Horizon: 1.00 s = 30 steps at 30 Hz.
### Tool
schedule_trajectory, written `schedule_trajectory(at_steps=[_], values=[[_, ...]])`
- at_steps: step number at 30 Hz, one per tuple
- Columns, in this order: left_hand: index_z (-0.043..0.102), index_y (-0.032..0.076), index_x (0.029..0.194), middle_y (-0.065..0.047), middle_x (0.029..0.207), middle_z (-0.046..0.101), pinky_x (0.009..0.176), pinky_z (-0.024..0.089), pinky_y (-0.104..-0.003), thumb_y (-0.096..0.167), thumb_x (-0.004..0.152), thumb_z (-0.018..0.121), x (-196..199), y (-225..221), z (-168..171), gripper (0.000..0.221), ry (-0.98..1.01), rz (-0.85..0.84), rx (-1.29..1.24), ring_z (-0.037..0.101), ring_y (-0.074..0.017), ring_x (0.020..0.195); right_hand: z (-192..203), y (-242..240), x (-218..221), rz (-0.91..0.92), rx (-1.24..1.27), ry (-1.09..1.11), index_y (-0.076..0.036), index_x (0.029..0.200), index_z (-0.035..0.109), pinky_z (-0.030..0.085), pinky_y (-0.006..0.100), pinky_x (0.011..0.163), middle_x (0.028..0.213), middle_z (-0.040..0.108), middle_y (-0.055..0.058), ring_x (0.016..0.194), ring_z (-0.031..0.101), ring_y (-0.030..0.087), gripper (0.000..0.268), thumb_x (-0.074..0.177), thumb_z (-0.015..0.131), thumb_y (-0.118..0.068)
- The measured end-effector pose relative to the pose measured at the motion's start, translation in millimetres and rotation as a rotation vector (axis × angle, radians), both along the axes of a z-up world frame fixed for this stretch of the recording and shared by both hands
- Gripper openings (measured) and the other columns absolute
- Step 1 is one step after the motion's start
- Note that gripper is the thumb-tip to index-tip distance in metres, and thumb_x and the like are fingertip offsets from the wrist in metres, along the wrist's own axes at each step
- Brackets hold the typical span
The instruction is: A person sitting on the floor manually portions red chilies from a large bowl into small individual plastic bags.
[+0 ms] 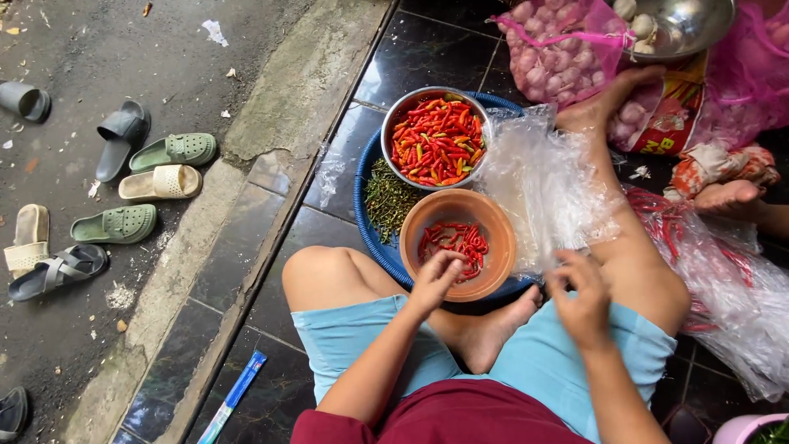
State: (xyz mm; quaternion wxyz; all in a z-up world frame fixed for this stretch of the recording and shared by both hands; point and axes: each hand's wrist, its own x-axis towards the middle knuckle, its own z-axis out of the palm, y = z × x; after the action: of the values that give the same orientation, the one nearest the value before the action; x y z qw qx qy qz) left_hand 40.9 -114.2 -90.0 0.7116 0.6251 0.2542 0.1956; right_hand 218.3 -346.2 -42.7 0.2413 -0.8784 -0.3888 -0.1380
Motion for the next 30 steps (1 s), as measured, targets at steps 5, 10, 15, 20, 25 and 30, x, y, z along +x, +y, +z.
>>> schedule_trajectory(at_steps=[5,10,15,20,25,30], values=[[0.05,0.007,0.131,-0.019,0.131,0.066,0.087,0.061,-0.043,0.042,0.087,0.073,13.7,-30.3,12.7,0.061,-0.081,-0.15,-0.805,0.07,-0.031,0.108,21.0,27.9,-87.7,0.872,-0.118,0.289,-0.019,0.098,0.072,0.038,0.048,0.106,0.13,0.07,0.003,0.124,0.059,0.031,0.019,0.081,0.069,-0.011],[0.064,0.01,0.113,-0.002,0.106,0.07,0.086,0.053,-0.032,0.023,0.097,0.067,2.3,-14.1,43.3,0.021,-0.183,0.073,-0.087,0.063,-0.0128,0.098,28.7,33.6,-84.8,0.704,0.014,0.782,-0.012,0.112,0.073,0.051,0.036,0.092,0.112,0.075,0.004,0.102,0.069,0.021,0.055,0.085,0.066,-0.06],[0.069,0.016,0.115,-0.004,0.103,0.064,0.084,0.049,-0.042,0.008,0.08,0.07,-9.2,18.1,123.5,0.037,-0.196,-0.114,0.872,0.061,-0.03,0.093,43.6,63.1,-47.1,0.63,0.723,1.361,-0.011,0.064,0.055,0.059,0.032,0.054,0.135,0.064,0.018,0.077,0.075,0.034,0.057,0.091,0.065,-0.06],[0.064,0.024,0.127,0.0,0.131,0.057,0.114,0.024,-0.041,0.088,0.069,0.058,-8.5,45.3,156.8,0.087,-0.14,0.046,1.027,0.042,-0.0285,0.131,100.1,140.9,-36.0,0.433,0.502,0.912,-0.008,0.112,0.073,0.055,0.03,0.078,0.1,0.074,0.008,0.086,0.063,0.012,0.039,0.077,0.089,-0.008],[0.068,0.023,0.108,0.004,0.097,0.059,0.087,0.041,-0.035,0.037,0.091,0.073,-10.2,60.2,103.5,0.023,-0.079,0.266,0.911,0.057,-0.0211,0.092,93.8,196.4,-63.1,0.495,0.6,0.827,-0.01,0.121,0.072,0.057,0.028,0.076,0.091,0.064,0.007,0.08,0.066,0.014,0.048,0.076,0.09,-0.014],[0.053,0.011,0.132,-0.013,0.1,0.066,0.08,0.056,-0.043,0.031,0.07,0.093,-14.1,58.0,51.0,0.077,-0.084,0.186,0.585,0.071,-0.0333,0.089,12.6,211.8,-52.3,0.241,0.332,0.871,-0.026,0.115,0.072,0.053,0.028,0.059,0.079,0.068,-0.001,0.063,0.063,0.013,0.045,0.075,0.081,-0.006]])
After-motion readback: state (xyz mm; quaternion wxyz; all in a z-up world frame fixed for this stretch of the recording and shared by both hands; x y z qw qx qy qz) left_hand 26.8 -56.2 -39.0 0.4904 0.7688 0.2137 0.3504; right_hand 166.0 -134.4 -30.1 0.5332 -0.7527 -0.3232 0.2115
